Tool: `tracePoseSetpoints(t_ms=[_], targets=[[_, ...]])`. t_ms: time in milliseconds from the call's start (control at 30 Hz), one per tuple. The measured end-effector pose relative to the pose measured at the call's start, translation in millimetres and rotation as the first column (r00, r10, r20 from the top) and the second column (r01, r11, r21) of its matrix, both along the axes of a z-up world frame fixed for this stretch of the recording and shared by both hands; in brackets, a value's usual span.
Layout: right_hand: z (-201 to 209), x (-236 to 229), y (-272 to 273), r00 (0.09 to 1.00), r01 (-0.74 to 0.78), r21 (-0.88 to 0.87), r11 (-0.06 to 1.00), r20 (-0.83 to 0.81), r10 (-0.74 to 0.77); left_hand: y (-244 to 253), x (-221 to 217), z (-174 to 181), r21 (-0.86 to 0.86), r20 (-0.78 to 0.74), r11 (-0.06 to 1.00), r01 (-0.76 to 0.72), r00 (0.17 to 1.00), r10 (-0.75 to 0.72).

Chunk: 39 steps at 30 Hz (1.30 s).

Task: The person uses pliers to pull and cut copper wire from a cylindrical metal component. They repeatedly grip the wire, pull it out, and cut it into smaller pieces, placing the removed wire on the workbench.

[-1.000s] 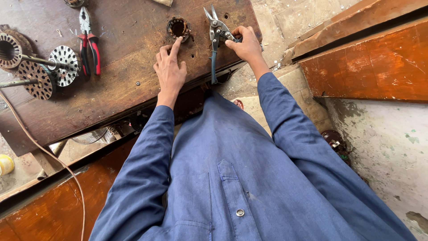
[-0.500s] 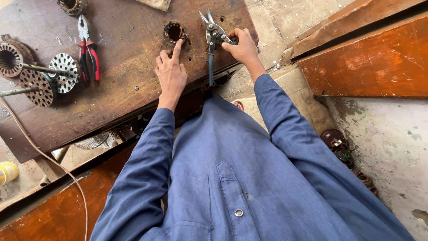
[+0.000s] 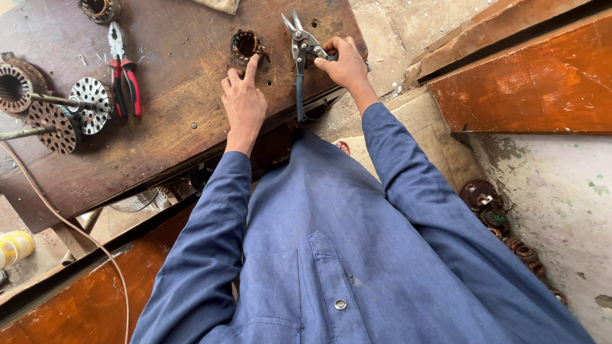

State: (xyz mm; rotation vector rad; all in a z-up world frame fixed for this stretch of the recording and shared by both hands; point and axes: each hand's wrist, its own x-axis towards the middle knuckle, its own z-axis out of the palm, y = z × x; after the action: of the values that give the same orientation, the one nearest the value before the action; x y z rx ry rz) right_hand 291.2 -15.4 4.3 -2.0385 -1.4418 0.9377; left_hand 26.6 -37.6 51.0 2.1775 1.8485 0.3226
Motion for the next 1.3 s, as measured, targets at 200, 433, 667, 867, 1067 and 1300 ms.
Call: tracePoseSetpoints(t_ms=[200,433,667,867,1067,1300], targets=[[4,-1,1,1.0,0.007,-0.043,0.999,0.012,-0.006,5,14,0,-0.053,-0.08,0.999,-0.003,0.997,-0.001],[2,-1,-2,1.0,0.006,0.002,1.0,0.0,-0.006,15,15,-2,-0.074,-0.109,0.997,0.0,0.994,-0.008],[-6,2,-2,1.0,-0.001,0.041,0.999,0.007,0.001,-5,8,-8,0.013,0.014,0.999,0.045,0.999,-0.045],[-7,2,1,1.0,-0.022,0.056,0.998,0.012,0.021,6,16,-12,-0.086,-0.135,0.996,0.021,0.99,-0.033],[-10,2,1,1.0,-0.022,0.034,0.999,0.021,0.021,-3,16,-16,-0.035,-0.222,0.995,0.091,0.97,-0.096],[-9,3,4,0.999,-0.021,0.02,1.0,0.043,0.02,-1,17,-21,-0.094,-0.224,0.991,0.09,0.968,-0.11]])
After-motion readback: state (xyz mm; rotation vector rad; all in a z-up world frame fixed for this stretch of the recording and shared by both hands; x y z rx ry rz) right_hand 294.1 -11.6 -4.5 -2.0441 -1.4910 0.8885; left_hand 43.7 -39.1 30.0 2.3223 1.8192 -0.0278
